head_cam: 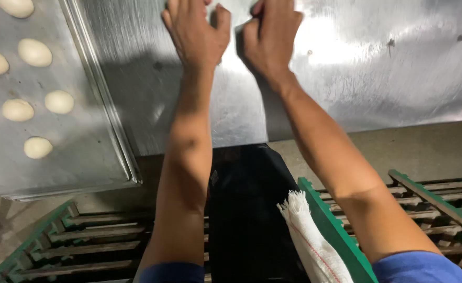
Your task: Shaping portions of dough into uniform balls and placing them onto a baking tray.
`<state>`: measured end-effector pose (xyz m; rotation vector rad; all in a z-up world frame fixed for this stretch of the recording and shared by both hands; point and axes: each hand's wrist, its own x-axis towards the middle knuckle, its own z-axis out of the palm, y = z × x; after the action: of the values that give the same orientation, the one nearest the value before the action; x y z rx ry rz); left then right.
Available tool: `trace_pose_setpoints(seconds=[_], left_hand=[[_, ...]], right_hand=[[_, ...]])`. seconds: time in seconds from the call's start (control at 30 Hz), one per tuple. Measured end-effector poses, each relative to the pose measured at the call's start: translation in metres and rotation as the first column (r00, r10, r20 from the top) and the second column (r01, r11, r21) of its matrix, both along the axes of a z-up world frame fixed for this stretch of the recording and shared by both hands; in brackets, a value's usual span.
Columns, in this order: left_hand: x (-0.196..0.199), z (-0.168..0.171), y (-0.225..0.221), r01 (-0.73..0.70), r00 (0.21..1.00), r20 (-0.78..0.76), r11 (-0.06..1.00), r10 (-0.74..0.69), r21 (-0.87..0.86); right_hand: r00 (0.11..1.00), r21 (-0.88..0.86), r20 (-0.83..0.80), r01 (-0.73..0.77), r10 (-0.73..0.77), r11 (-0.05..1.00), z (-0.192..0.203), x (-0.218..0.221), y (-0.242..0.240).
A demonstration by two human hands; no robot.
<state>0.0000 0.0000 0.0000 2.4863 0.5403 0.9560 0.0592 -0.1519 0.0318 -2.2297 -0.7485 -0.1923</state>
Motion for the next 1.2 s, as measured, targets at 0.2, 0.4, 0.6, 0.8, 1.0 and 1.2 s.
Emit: trace_pose_setpoints(seconds=[0.2, 0.4, 0.6, 0.8, 1.0, 1.2], left_hand=[[-0.035, 0.02, -0.042, 0.121, 0.992, -0.032, 0.989, -0.124, -0.08], [-0.098, 0.029, -0.074, 0.143, 0.985, -0.087, 0.986, -0.15, -0.09], [-0.169, 0.011, -0.06, 0.216, 0.909, -0.341, 0.971, -0.24, -0.107], [-0.213, 0.002, -0.008, 0.229, 0.842, -0.497, 0.973, -0.21, -0.023], [-0.193, -0.006, 0.05, 0.238, 0.836, -0.523, 0.969, -0.167, 0.071], [-0.125, 0.007, 0.073, 0.214, 0.949, -0.24, 0.977, -0.204, 0.013]], right_hand=[[0.994, 0.004, -0.079, -0.071, 0.071, 0.997, 0.006, -0.043, -0.014], [0.991, -0.082, 0.051, -0.117, 0.121, 0.99, 0.0, -0.087, -0.052], [0.975, -0.284, 0.133, -0.135, 0.178, 0.949, -0.008, -0.103, -0.122], [0.988, -0.438, 0.036, -0.119, 0.15, 0.891, -0.019, -0.084, -0.176], [0.984, -0.407, 0.099, -0.094, 0.146, 0.908, -0.01, -0.036, -0.158], [0.992, -0.294, 0.078, -0.068, 0.095, 0.953, -0.003, 0.015, -0.114]])
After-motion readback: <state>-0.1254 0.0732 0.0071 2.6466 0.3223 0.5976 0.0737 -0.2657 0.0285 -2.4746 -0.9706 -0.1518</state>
